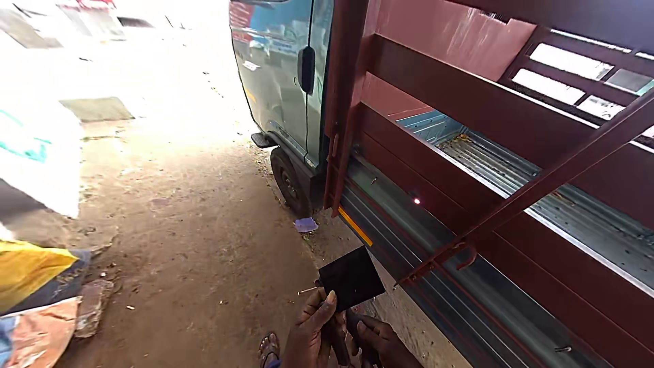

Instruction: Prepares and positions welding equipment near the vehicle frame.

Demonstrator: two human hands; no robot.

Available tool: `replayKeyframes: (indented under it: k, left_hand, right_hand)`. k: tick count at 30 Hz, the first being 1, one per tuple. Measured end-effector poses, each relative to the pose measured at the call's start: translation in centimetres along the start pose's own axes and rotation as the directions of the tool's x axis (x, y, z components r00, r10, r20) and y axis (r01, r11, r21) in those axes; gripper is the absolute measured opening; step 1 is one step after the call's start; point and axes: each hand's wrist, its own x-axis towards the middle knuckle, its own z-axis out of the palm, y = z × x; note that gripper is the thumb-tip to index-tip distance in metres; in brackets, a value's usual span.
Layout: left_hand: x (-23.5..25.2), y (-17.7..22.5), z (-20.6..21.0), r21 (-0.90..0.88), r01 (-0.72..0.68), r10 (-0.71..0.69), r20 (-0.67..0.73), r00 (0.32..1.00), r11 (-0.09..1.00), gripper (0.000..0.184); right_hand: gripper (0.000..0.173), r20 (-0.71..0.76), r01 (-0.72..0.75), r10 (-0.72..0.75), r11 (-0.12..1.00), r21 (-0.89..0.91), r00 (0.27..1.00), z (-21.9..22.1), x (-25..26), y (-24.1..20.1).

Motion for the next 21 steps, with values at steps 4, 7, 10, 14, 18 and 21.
replayKeyframes:
  k: [4, 7, 10, 14, 18, 21]
  left_hand:
    - [0.1, -0.9, 0.0, -0.039, -0.060, 0.059, -0.031, 0.998, 0.997, 0.021]
    - [0.1, -1.0, 0.1, -0.058, -0.105, 0.100, -0.094, 0.991, 0.993, 0.022]
    - [0.2, -1.4, 0.0, -0.052, -0.142, 0.134, -0.128, 0.983, 0.989, 0.024]
    - [0.3, -1.3, 0.0, -0.033, -0.193, 0.184, -0.187, 0.965, 0.981, 0.022]
    - [0.4, -1.4, -0.7, -0.064, -0.211, 0.194, -0.207, 0.959, 0.975, 0.022]
    - [0.5, -1.7, -2.1, -0.129, -0.215, 0.185, -0.210, 0.960, 0.968, 0.024]
  right_hand:
    - [0.046, -0.052, 0.117, -0.140, 0.944, -0.307, 0.989, 0.2, 0.8, 0.7]
    - [0.047, -0.043, 0.320, -0.415, 0.758, -0.569, 0.909, 0.2, 1.0, 0.6]
    - [0.050, 0.103, 0.396, -0.384, 0.863, -0.314, 0.918, 1.0, 0.6, -1.7]
    - [0.050, 0.097, 0.230, -0.217, 0.961, -0.150, 0.971, 2.6, 1.2, -2.8]
    - [0.044, 0.054, 0.280, -0.280, 0.885, -0.372, 0.958, 2.9, 2.2, -2.0]
    - [0.028, 0.025, 0.357, -0.404, 0.776, -0.520, 0.915, 2.5, 2.3, -1.4]
